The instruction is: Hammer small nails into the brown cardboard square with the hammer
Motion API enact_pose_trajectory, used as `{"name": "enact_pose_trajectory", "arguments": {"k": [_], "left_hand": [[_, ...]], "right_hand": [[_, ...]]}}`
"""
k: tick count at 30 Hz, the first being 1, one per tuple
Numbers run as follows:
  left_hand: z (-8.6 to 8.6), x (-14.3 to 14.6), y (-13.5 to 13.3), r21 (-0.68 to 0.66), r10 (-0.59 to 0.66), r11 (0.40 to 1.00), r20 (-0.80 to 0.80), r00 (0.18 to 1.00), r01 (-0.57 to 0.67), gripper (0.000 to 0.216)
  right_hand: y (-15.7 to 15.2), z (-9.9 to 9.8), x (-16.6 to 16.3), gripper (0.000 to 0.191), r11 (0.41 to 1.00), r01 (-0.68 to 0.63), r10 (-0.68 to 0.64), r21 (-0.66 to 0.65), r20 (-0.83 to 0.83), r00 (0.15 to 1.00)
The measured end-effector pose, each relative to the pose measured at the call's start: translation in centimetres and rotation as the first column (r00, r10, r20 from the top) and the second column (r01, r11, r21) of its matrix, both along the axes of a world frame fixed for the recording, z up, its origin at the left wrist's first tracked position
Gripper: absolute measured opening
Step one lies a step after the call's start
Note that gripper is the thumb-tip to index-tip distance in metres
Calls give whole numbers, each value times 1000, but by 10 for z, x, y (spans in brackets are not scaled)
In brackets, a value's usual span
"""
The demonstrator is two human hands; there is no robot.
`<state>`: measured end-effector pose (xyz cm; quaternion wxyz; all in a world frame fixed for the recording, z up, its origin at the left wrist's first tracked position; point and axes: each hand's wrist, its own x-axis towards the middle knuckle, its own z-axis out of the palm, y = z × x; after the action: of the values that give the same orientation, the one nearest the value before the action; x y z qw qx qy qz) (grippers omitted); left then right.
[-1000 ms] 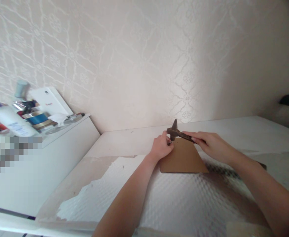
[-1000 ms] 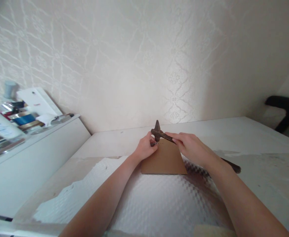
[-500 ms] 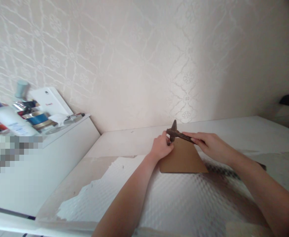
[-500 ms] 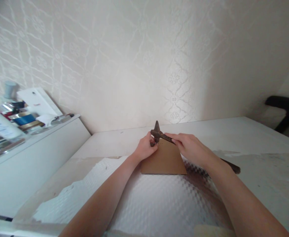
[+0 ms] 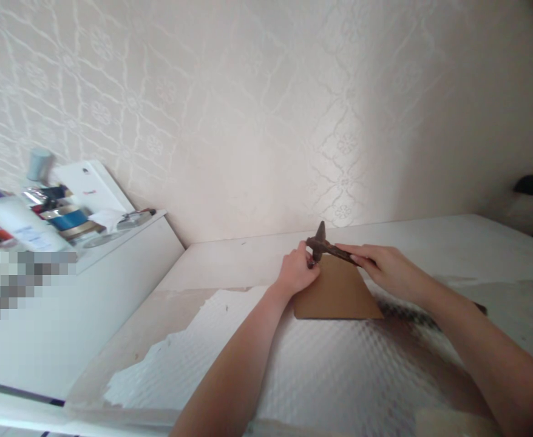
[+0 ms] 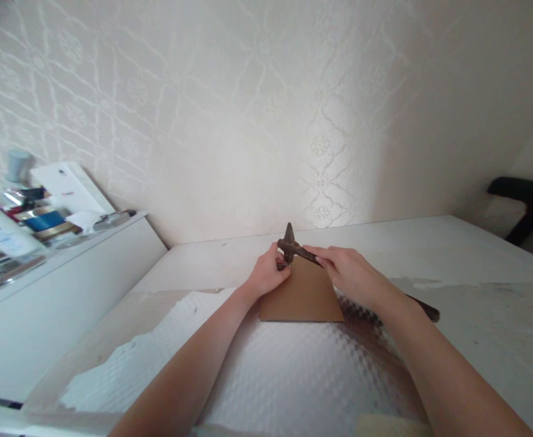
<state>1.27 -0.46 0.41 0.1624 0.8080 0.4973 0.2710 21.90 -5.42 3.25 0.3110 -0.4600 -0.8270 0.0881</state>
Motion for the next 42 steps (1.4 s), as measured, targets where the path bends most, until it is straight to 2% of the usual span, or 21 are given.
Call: {"name": "enact_pose_trajectory", "arguments": {"k": [11, 20, 31, 42], "left_hand": [[2, -1, -1, -2, -16, 1000, 9, 1000, 16, 32], [2, -1, -2, -3, -19, 1000, 6, 1000, 19, 38], [3, -1, -2, -8, -4, 1000, -26, 1000, 4, 32], [2, -1, -2, -7, 0, 1000, -24, 1000, 0, 39]], "right_hand": [[-2, 0, -2, 41, 1000, 12, -12, 2, -78, 997], [-2, 2, -3, 41, 1000, 18, -17, 11, -84, 996], [-3, 2, -4, 40, 1000, -4, 4, -8, -81, 997], [-3, 2, -5, 39, 1000, 16, -18, -16, -113, 993]]}}
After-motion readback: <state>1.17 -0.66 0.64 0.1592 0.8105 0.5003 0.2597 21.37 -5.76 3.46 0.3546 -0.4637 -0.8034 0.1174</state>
